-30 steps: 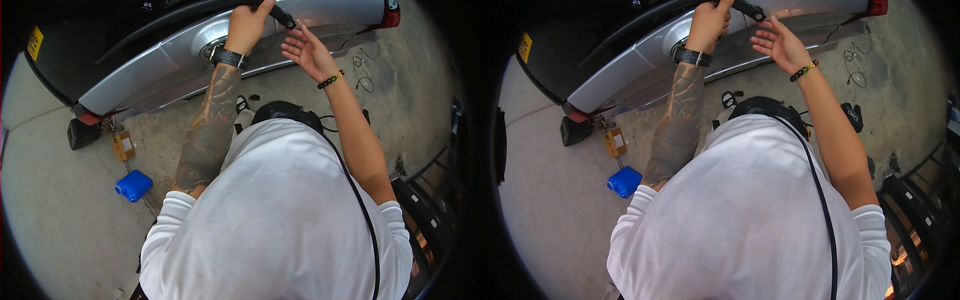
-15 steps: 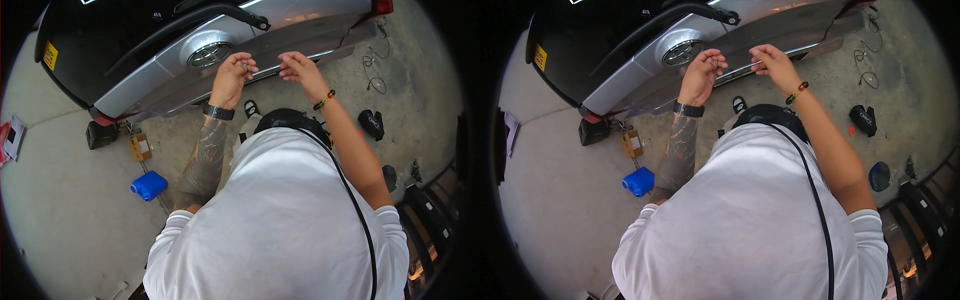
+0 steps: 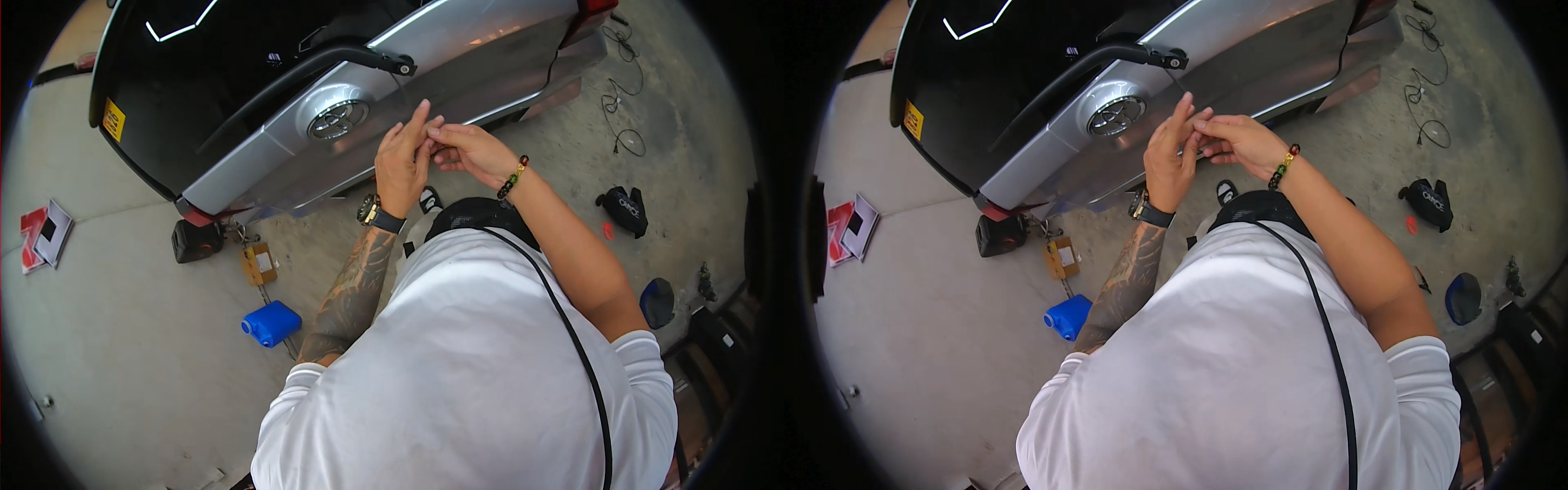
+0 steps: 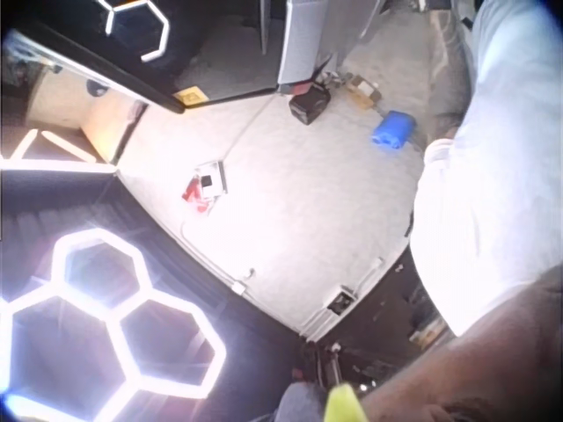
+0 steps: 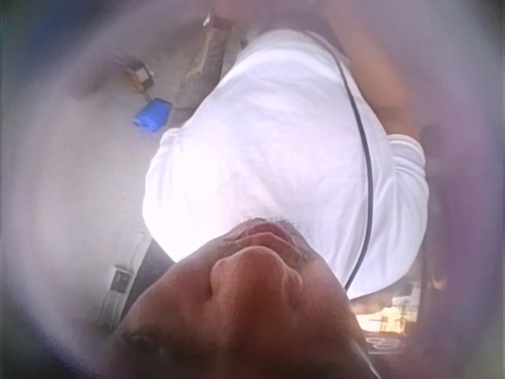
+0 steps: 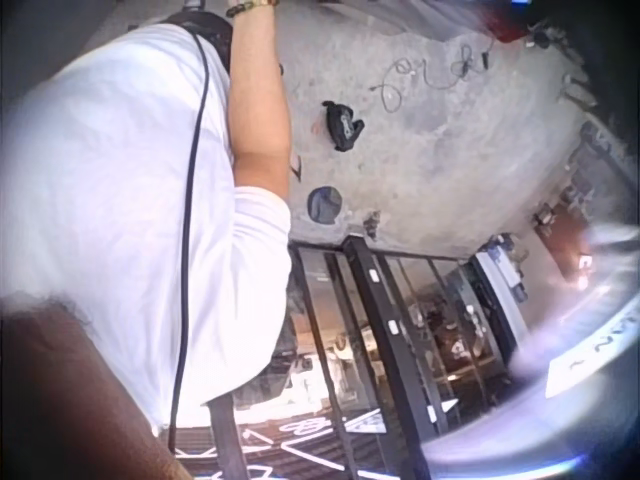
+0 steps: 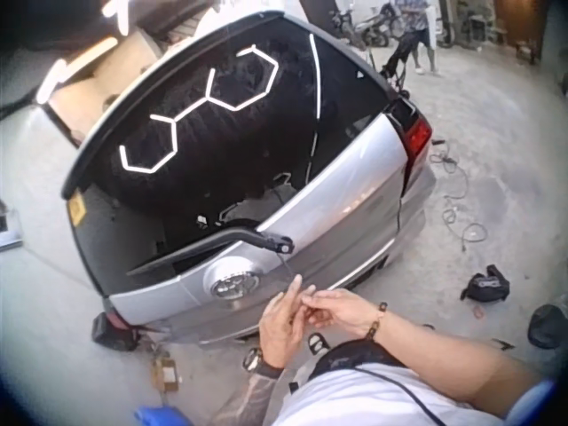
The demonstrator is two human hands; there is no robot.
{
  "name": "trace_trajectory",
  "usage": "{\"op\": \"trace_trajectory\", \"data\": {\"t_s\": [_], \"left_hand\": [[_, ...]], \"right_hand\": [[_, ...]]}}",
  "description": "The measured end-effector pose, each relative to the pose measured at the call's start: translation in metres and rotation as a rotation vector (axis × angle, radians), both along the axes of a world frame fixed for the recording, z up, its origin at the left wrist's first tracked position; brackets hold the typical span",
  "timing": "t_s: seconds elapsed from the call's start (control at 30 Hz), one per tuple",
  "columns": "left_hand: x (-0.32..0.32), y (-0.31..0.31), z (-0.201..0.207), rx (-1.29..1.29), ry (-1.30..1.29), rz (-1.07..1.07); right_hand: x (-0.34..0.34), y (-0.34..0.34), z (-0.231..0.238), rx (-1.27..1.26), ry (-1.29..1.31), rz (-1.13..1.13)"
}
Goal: Replacing or repairing a rear windshield wiper arm on a vehicle.
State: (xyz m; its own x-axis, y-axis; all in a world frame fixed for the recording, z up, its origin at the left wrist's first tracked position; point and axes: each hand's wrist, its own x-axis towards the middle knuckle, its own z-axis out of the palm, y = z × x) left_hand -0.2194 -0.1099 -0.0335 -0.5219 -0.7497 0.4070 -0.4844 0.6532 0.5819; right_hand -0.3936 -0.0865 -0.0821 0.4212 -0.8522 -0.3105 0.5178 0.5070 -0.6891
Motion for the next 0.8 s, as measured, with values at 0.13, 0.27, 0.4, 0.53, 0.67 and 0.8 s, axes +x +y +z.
{"op": "trace_trajectory", "data": {"t_s": [0.13, 0.27, 0.4, 0.53, 0.67, 0.8], "left_hand": [[0.008, -0.017, 0.011, -0.035, -0.194, -0.131], [0.006, -0.069, 0.049, -0.503, -0.432, -0.1], [-0.002, -0.127, 0.061, -0.585, -0.598, -0.25], [0.002, -0.15, 0.053, -0.56, -0.576, -0.336], [0.001, -0.154, 0.056, -0.569, -0.586, -0.364], [-0.001, -0.162, 0.055, -0.608, -0.578, -0.423]], "right_hand": [[-0.001, -0.001, -0.017, 0.031, -0.024, -0.057], [-0.002, -0.007, -0.021, 0.032, 0.063, -0.192], [0.002, -0.014, -0.014, -0.026, 0.159, -0.334], [0.014, -0.025, -0.007, -0.066, 0.166, -0.454], [0.027, -0.042, -0.014, -0.096, 0.167, -0.631], [0.039, -0.056, 0.002, -0.175, 0.201, -0.727]]}}
